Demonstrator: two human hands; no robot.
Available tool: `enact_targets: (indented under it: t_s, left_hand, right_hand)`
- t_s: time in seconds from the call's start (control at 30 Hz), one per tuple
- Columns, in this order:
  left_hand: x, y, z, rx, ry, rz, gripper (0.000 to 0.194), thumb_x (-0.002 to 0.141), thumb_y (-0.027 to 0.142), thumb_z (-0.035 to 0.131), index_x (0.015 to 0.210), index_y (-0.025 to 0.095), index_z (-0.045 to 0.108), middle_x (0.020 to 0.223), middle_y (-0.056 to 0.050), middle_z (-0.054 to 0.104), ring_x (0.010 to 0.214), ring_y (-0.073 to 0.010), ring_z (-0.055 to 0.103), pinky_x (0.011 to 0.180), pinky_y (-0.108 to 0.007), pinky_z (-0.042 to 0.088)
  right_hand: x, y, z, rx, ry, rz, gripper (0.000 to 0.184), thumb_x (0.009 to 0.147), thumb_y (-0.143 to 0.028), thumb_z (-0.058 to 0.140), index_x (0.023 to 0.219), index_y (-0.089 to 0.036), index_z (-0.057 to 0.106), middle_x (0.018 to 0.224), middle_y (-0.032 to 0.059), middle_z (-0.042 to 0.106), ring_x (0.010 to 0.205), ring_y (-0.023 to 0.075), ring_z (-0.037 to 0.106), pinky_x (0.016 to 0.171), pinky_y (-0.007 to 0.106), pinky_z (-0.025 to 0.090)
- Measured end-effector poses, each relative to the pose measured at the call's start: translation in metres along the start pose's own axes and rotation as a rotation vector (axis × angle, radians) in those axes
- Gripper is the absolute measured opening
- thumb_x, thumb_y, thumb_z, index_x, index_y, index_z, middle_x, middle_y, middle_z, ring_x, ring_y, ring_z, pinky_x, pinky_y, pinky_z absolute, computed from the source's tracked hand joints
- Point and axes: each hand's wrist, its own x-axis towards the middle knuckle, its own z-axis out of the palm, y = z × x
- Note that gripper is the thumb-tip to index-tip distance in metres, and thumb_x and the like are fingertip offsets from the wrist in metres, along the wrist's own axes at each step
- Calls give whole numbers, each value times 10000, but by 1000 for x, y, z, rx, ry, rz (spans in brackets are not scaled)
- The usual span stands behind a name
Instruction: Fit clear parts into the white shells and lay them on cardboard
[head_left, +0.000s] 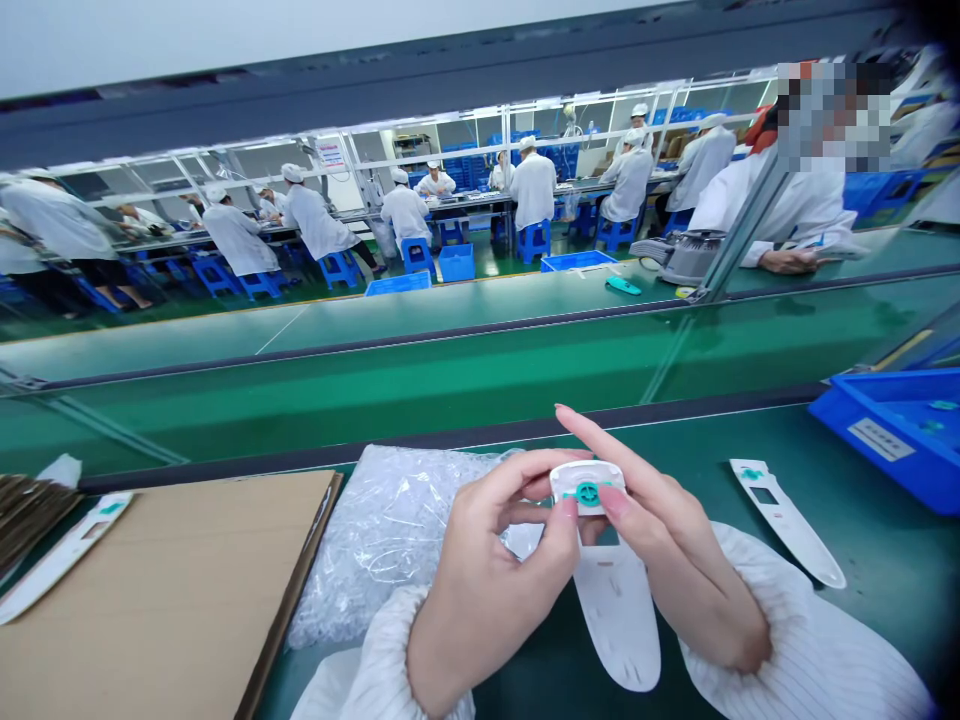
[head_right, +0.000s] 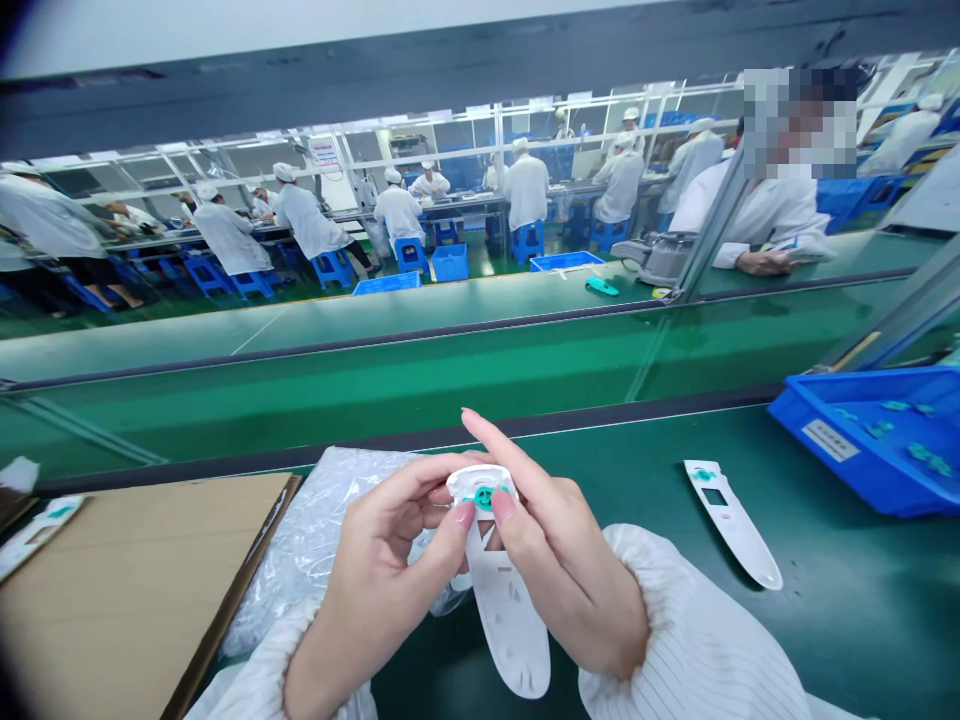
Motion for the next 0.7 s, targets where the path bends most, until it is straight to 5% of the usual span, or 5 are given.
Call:
enact_targets:
  t_s: [0.13,0.33,0.5,0.7]
  left_hand:
    - [3,-2,0,-14,22,14,286,888,89,602,1074,246,753,1050,-13,784,840,-107,761,713,-122,629]
    - [2,-2,2,-12,43,27,279,876,78,589,1042,232,750,1031,-25,784,869,-135,761,721,-174,659]
    - [3,-4,2,-1,45,18,258,876,83,585,1027,222,742,1005,-27,781,861,-135,753,698,-161,649]
    - [2,-10,1,83,64,29,278,933,156,586,1148,280,711,1107,-13,756,945,-118,730,738,-145,628]
  right_hand:
    - [2,3,2,-49,16,-11,485,1114,-327,371,1593,-267,419,597,-19,555,600,170,610,481,222,438]
    - [1,5,3,-76,28,-19,457,1124,-351,380,1577,-327,435,645,1,592,902,222,699,491,213,446]
    - [0,5,3,-26,-14,-54,463,1126,-288,388,1561,-444,407,899,-35,722,885,167,717,632,201,544]
    - [4,10,5,38,10,29,414,1117,-371,429,1524,-343,500,878,10,741,909,209,732,630,228,595]
